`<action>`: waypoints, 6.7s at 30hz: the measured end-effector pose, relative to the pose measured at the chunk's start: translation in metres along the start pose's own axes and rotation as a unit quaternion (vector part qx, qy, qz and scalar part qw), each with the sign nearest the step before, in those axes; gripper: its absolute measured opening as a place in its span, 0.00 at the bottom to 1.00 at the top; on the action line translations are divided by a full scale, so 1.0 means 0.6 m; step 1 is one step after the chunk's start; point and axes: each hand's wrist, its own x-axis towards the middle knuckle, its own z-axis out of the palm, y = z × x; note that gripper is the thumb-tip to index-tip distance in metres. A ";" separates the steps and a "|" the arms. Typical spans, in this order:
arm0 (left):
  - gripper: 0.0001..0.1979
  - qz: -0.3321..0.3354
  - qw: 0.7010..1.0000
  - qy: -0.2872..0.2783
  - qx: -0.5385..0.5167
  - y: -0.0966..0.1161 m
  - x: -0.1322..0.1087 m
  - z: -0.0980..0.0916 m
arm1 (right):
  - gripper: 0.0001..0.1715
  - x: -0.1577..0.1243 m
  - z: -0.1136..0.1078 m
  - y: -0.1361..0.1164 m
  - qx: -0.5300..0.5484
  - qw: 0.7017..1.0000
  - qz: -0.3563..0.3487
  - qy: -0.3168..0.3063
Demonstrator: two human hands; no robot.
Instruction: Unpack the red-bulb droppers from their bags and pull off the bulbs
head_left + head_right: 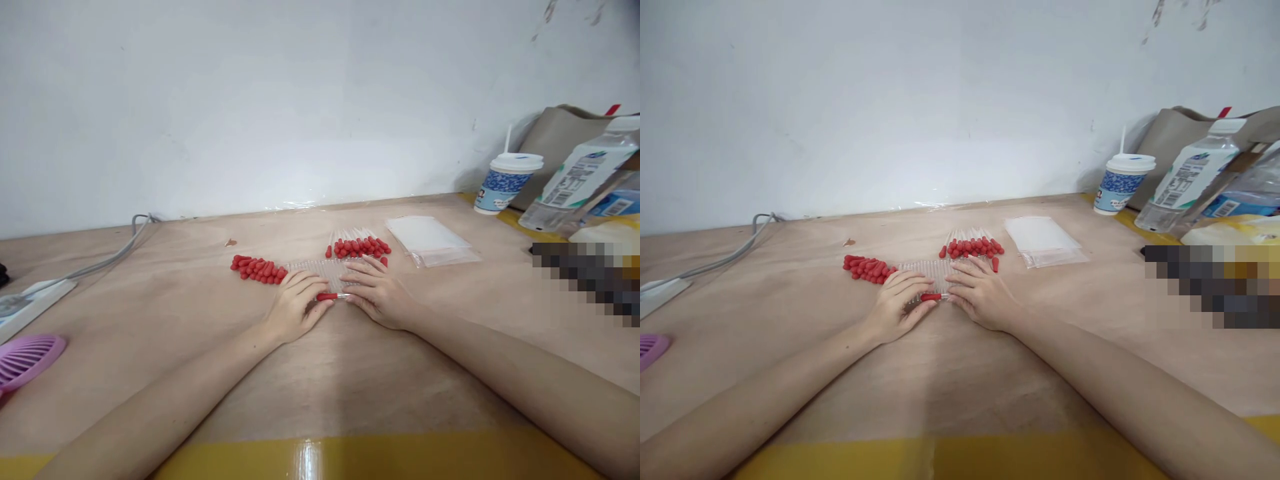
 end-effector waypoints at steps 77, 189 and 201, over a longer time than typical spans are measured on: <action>0.04 0.054 0.984 0.091 0.146 -0.046 -0.015 -0.055 | 0.09 -0.028 -0.036 0.027 -0.052 0.994 -0.006 0.095; 0.17 0.024 0.999 0.034 0.024 0.004 -0.004 -0.009 | 0.10 0.003 -0.005 -0.012 -0.001 1.000 -0.009 0.009; 0.08 0.082 0.996 0.022 0.030 0.008 0.002 0.005 | 0.12 0.003 0.003 -0.020 0.023 0.999 -0.021 0.009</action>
